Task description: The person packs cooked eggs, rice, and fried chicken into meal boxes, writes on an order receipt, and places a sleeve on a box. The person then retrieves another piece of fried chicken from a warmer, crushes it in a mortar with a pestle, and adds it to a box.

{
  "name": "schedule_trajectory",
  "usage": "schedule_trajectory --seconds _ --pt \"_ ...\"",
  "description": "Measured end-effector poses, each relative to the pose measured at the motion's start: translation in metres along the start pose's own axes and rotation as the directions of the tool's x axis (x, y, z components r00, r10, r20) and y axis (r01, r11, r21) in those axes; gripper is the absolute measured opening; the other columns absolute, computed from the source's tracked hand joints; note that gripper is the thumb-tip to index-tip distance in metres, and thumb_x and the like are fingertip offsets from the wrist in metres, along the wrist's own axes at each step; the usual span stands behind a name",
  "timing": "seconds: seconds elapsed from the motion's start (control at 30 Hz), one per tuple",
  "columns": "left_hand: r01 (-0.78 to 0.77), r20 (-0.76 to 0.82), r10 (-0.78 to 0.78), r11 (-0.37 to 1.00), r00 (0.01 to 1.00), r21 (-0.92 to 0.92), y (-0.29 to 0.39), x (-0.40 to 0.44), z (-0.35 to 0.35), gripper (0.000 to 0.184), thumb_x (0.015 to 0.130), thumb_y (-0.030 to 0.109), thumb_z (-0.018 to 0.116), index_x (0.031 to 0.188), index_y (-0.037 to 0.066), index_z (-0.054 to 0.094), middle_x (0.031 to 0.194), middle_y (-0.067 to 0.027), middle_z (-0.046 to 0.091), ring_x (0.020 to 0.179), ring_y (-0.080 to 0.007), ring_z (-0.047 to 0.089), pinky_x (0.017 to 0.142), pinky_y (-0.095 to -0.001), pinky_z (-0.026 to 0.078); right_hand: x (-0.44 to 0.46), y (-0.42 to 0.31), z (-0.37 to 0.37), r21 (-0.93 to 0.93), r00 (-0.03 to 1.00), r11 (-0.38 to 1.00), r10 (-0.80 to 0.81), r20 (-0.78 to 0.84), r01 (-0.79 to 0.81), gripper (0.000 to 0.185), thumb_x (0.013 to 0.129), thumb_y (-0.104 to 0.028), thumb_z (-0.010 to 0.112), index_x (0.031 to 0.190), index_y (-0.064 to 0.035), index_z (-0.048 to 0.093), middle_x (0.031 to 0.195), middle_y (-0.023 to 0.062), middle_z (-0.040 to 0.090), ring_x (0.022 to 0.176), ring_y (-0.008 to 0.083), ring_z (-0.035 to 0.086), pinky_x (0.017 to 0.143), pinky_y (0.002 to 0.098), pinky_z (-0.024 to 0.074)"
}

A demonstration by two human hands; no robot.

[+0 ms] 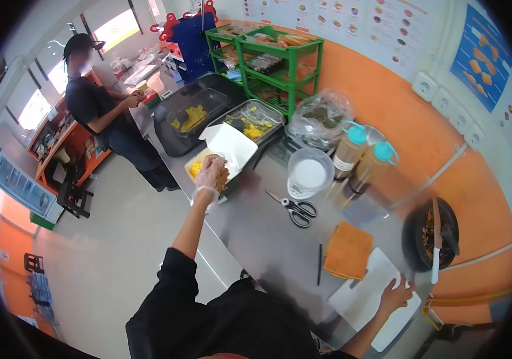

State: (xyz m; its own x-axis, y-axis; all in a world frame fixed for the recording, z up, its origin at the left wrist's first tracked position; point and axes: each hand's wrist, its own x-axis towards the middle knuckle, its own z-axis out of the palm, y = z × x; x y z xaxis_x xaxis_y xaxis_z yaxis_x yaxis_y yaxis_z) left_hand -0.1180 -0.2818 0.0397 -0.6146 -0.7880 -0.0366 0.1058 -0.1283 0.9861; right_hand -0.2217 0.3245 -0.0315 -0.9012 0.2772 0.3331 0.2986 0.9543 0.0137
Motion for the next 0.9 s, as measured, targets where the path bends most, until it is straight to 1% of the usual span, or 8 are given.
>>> schedule_trajectory --seconds 0.07,0.23,0.4,0.47,0.53,0.67,0.73,0.9 --pt "-0.255 0.069 0.265 0.78 0.962 0.572 -0.029 0.051 -0.037 0.017 0.086 0.025 0.061 0.095 0.01 0.06 0.074 -0.0054 0.061 0.064 -0.0187 0.06 0.059 -0.0305 0.047 -0.042 -0.024 -0.014 0.059 0.983 0.997 0.033 0.178 -0.044 0.032 0.088 -0.031 0.059 0.119 -0.0271 0.058 0.127 0.0088 0.042 0.11 0.0328 0.047 0.083 0.0551 0.0414" --pt "-0.334 0.36 -0.084 0.226 0.929 0.915 -0.02 0.053 -0.044 0.034 0.083 0.04 0.056 0.101 0.012 0.064 0.101 -0.0154 0.067 0.094 -0.0313 0.064 0.079 -0.0401 0.049 -0.099 -0.066 -0.036 0.086 0.976 0.995 0.036 0.213 -0.055 0.027 0.087 -0.029 0.062 0.113 -0.0239 0.061 0.123 0.0084 0.044 0.109 0.0332 0.047 0.082 0.0563 0.042" --pt "-0.322 0.397 -0.204 0.321 0.895 0.89 -0.024 0.062 -0.047 0.051 0.078 0.048 0.063 0.116 0.014 0.058 0.107 -0.0145 0.066 0.099 -0.0301 0.063 0.086 -0.0361 0.049 -0.114 -0.126 -0.048 0.319 0.97 0.941 -0.177 0.168 0.116 0.026 0.086 -0.023 0.062 0.111 -0.0195 0.062 0.122 0.0085 0.046 0.111 0.0316 0.047 0.083 0.0568 0.0422" --pt "-0.113 0.278 -0.242 0.533 0.93 0.839 -0.032 0.068 -0.055 0.052 0.081 0.045 0.062 0.121 0.011 0.055 0.111 -0.0169 0.064 0.1 -0.0293 0.063 0.087 -0.0347 0.049 -0.119 -0.154 -0.039 0.356 0.971 0.915 -0.229 0.074 0.189 0.025 0.085 -0.02 0.062 0.111 -0.018 0.063 0.121 0.0093 0.047 0.111 0.0307 0.048 0.085 0.0541 0.0425" --pt "-0.245 0.37 -0.175 0.489 0.913 0.837 -0.065 0.088 -0.079 0.049 0.086 0.04 0.059 0.124 0.01 0.053 0.114 -0.0153 0.063 0.102 -0.0254 0.063 0.086 -0.0342 0.05 -0.117 -0.181 -0.04 0.406 0.961 0.876 -0.276 -0.021 0.261 0.025 0.085 -0.017 0.062 0.11 -0.0165 0.063 0.12 0.0102 0.048 0.111 0.0299 0.048 0.086 0.0514 0.0429" --pt "-0.154 0.52 -0.226 0.793 0.823 0.589 -0.125 0.127 -0.12 0.044 0.094 0.039 0.053 0.125 0.008 0.053 0.114 -0.0114 0.06 0.105 -0.0236 0.059 0.084 -0.0362 0.051 -0.119 -0.235 -0.059 0.652 0.912 0.712 -0.403 0.073 0.262 0.024 0.084 -0.012 0.061 0.107 -0.0137 0.066 0.116 0.0119 0.051 0.108 0.03 0.05 0.09 0.0447 0.0409" --pt "0.451 0.38 -0.535 0.843 0.755 0.292 -0.079 0.105 -0.105 0.047 0.094 0.04 0.053 0.127 0.006 0.051 0.118 -0.0152 0.059 0.106 -0.0256 0.059 0.088 -0.0369 0.049 -0.131 -0.244 -0.071 0.646 0.894 0.718 -0.431 0.12 0.259 0.025 0.084 -0.011 0.06 0.108 -0.014 0.066 0.116 0.0118 0.05 0.107 0.0303 0.05 0.091 0.0459 0.0389" --pt "0.407 0.403 -0.466 0.885 0.788 0.226 -0.038 0.101 -0.093 0.049 0.094 0.041 0.052 0.127 0.004 0.049 0.124 -0.0196 0.055 0.109 -0.0282 0.057 0.094 -0.0389 0.045 -0.171 -0.257 -0.099 0.708 0.865 0.622 -0.501 0.032 0.334 0.024 0.085 -0.01 0.06 0.108 -0.0109 0.066 0.112 0.0135 0.052 0.1 0.0302 0.054 0.086 0.041 0.0431"
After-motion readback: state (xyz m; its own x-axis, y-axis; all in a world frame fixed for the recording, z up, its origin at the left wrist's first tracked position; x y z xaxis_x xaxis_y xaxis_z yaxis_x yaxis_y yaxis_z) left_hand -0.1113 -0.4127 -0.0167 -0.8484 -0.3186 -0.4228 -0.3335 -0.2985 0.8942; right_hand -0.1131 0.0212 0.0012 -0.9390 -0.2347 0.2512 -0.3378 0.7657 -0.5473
